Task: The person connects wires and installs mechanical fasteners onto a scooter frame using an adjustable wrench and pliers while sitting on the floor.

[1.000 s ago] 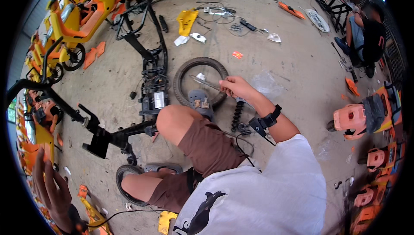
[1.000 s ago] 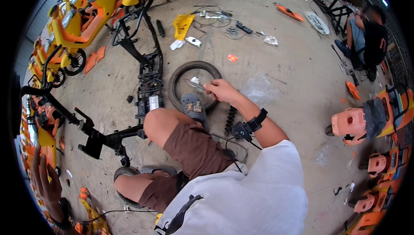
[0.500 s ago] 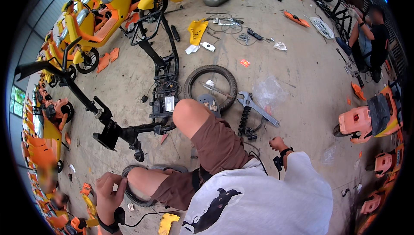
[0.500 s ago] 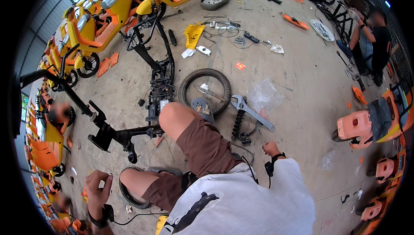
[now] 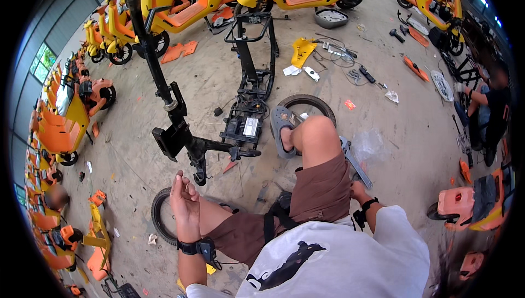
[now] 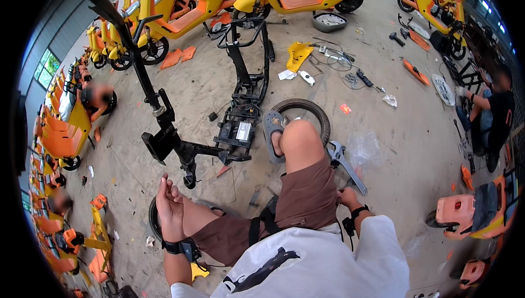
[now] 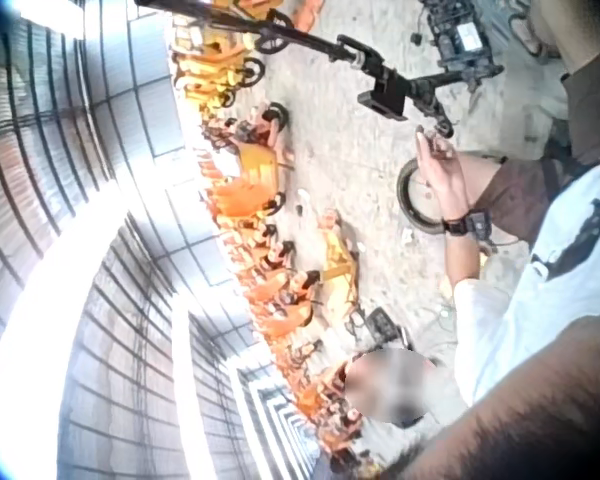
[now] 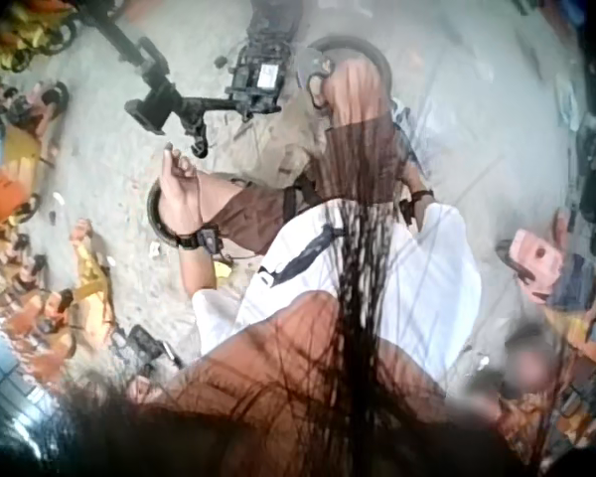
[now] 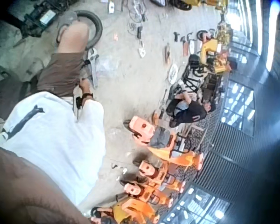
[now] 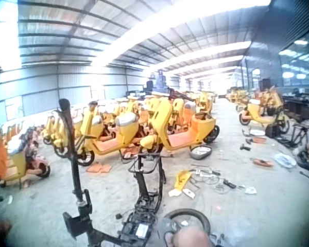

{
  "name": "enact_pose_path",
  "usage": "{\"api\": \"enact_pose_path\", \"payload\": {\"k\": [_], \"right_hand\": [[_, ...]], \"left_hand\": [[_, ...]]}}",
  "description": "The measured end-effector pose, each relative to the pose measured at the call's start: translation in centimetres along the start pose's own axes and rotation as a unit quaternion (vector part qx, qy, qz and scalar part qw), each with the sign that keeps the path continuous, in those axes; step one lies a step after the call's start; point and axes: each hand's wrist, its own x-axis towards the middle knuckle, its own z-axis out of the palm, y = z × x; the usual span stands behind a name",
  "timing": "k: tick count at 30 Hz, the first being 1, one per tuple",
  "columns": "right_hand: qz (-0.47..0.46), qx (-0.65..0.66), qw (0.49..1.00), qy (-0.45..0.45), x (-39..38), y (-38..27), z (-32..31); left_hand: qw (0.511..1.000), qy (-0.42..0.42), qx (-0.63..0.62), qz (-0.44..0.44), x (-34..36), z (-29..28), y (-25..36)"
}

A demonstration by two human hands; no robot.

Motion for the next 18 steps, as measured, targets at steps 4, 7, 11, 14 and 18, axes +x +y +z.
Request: {"api": "enact_pose_path", "payload": {"k": [4, 7, 11, 14, 18], "right_hand": [[-0.058, -0.09, 0.993, -0.044, 3.3, 0.2, 1.0], [-0.027, -0.096, 0.993, -0.068, 5.0, -0.3, 2.3], [-0.038, -0.071, 0.992, -0.097, 6.8, -1.6, 3.9], [-0.016, -0.059, 0.994, -0.088, 6.0, -1.8, 4.8], [0.074, -0.07, 0.993, -0.055, 4.8, 0.3, 6.0]], "left_hand": [[0.984, 0.007, -0.166, -0.057, 3.9, -4.5, -2.0], [0.975, -0.02, -0.214, -0.051, 4.4, -5.2, -1.9], [0.972, -0.069, -0.22, -0.039, 4.4, -7.4, -1.2], [0.982, 0.008, -0.181, -0.054, 4.4, -6.8, -0.8], [0.973, 0.006, -0.214, -0.082, 5.0, -9.4, 0.4]]}}
